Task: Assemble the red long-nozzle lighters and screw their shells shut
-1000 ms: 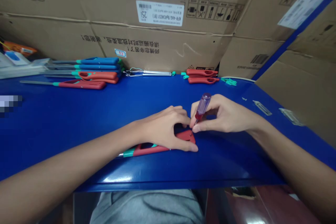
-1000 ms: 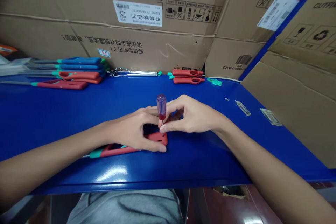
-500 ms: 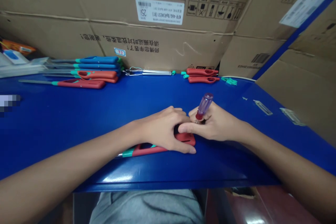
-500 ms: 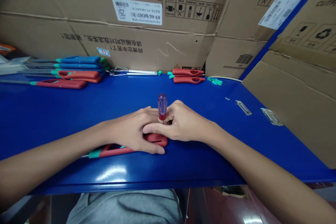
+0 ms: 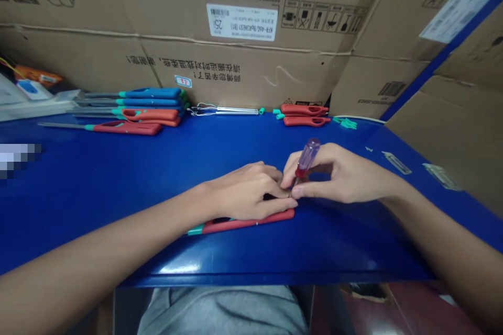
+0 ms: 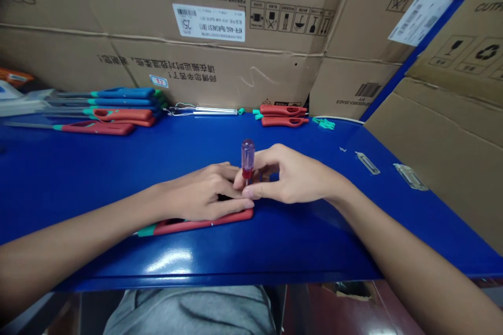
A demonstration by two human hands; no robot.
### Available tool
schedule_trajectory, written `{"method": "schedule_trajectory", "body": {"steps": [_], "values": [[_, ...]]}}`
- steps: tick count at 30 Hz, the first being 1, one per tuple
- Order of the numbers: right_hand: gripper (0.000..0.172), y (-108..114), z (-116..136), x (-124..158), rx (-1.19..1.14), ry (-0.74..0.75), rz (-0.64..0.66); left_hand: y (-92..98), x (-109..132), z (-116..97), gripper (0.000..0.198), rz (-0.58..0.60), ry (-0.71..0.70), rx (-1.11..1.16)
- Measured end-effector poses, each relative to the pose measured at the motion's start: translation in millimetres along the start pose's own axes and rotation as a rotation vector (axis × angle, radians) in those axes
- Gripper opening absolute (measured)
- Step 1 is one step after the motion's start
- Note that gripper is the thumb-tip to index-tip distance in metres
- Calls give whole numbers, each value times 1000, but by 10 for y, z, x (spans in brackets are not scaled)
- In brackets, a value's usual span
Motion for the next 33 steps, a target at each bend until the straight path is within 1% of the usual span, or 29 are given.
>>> {"method": "schedule_trajectory", "body": {"steps": [4, 6, 8, 11, 13, 15, 16, 18, 19, 20, 21, 23, 24, 25, 26, 29, 31, 33], "values": [[11, 40, 5, 7, -65, -74, 39, -12, 3, -6, 39, -8, 2, -17], [12, 34, 7, 10, -11, -83, 18, -14, 13, 0, 34, -15, 20, -25], [12, 6, 5, 11, 94, -51, -32, 0, 24, 6, 30, -5, 55, -37], [17, -94, -25, 3, 219, 6, -104, 53, 34, -1, 42, 85, 143, -69], [27, -184, -64, -8, 247, 49, -144, 106, 36, -23, 53, 150, 225, -100], [36, -261, -100, -24, 253, 98, -164, 170, 44, -55, 63, 183, 314, -139], [40, -283, -109, -32, 251, 118, -164, 203, 51, -71, 66, 202, 350, -154], [46, -279, -102, -45, 238, 125, -184, 270, 75, -91, 64, 267, 407, -170], [49, -249, -87, -49, 233, 107, -229, 302, 89, -92, 60, 314, 426, -168], [51, -203, -68, -50, 235, 79, -302, 334, 103, -87, 57, 356, 440, -164], [54, -147, -51, -49, 246, 47, -399, 366, 115, -75, 53, 389, 451, -159], [56, -36, -41, -35, 309, -2, -609, 428, 130, -39, 43, 414, 472, -162], [57, 5, -57, -27, 353, -13, -682, 455, 134, -16, 38, 411, 482, -171], [57, 31, -88, -18, 402, -18, -729, 480, 138, 10, 33, 398, 497, -183], [57, 40, -134, -11, 448, -25, -735, 500, 147, 39, 30, 381, 516, -197], [55, -4, -296, 3, 572, -25, -668, 547, 226, 154, 25, 304, 554, -213], [52, -55, -360, 6, 635, 29, -597, 583, 340, 255, 25, 224, 555, -190], [50, -89, -364, 10, 669, 87, -560, 628, 496, 371, 35, 171, 584, -156]]}}
Point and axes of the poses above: each hand's wrist, its own x-axis away from the middle knuckle, its own y-axis out of the back of the hand, z = x × y, the point moved 1 cm from there along -x, towards the middle knuckle, and after that the axes turned 14 degrees about y, right-handed, at the moved point
